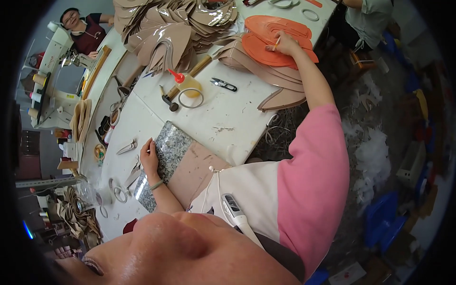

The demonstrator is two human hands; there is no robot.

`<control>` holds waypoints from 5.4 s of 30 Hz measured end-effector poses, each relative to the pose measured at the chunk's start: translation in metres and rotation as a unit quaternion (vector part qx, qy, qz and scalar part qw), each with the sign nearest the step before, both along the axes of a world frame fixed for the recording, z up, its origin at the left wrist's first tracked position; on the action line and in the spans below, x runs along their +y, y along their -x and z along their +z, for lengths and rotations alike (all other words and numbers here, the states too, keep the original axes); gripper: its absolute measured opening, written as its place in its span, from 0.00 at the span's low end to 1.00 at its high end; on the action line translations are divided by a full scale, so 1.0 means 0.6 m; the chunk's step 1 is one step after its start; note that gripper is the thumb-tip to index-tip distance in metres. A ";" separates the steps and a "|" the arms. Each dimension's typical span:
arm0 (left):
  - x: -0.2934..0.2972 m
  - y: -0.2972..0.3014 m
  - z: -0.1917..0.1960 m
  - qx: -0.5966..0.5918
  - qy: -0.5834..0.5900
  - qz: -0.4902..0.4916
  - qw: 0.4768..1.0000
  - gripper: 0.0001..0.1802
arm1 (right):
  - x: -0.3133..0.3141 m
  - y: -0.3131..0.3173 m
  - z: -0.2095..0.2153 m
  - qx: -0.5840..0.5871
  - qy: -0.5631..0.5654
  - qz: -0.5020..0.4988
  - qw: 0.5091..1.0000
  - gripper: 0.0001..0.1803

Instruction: Applying adhesive and assembling leather or synthetic material components for manufacturing.

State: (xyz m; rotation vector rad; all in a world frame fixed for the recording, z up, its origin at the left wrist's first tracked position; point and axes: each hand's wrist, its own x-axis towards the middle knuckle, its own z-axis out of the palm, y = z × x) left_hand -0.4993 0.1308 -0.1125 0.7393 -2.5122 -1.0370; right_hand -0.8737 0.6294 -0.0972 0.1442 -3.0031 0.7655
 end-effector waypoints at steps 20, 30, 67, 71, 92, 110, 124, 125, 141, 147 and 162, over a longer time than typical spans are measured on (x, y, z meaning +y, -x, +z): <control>-0.003 0.014 -0.004 -0.009 0.024 -0.001 1.000 0.14 | 0.107 -0.076 -0.001 -0.056 0.029 0.250 0.966 0.34; 0.004 0.016 -0.007 -0.005 0.048 0.001 0.999 0.14 | 0.081 -0.043 0.026 -0.101 0.102 0.164 0.976 0.35; 0.252 -0.123 0.112 0.361 -0.670 -0.030 0.648 0.23 | -0.416 -0.542 0.147 0.094 0.260 0.576 0.769 0.28; 0.177 -0.219 0.062 0.390 -0.665 0.118 0.626 0.21 | -0.459 -0.597 0.126 -0.124 0.178 0.670 0.710 0.26; 0.103 -0.370 0.042 0.442 -0.666 0.058 0.598 0.18 | -0.569 -0.580 0.072 -0.277 0.423 0.401 0.763 0.20; 0.070 -0.360 0.084 0.422 -0.596 -0.005 0.683 0.23 | -0.518 -0.445 0.025 -0.413 0.653 0.361 0.522 0.23; 0.160 -0.302 0.139 0.403 -0.490 0.124 0.763 0.29 | -0.530 -0.592 0.213 0.145 0.439 0.537 0.706 0.12; 0.191 -0.281 0.145 0.466 -0.488 0.147 0.723 0.26 | -0.540 -0.619 0.190 0.180 0.368 0.658 0.632 0.14; 0.122 -0.321 0.076 0.382 -0.636 0.102 0.663 0.20 | -0.566 -0.545 0.100 -0.135 0.275 0.488 0.817 0.18; 0.125 -0.328 0.056 0.413 -0.652 0.035 0.635 0.20 | -0.568 -0.525 0.075 -0.279 0.440 0.399 0.755 0.14; 0.144 -0.336 0.041 0.311 -0.661 0.097 0.676 0.23 | -0.563 -0.523 0.096 -0.273 0.638 0.306 0.652 0.11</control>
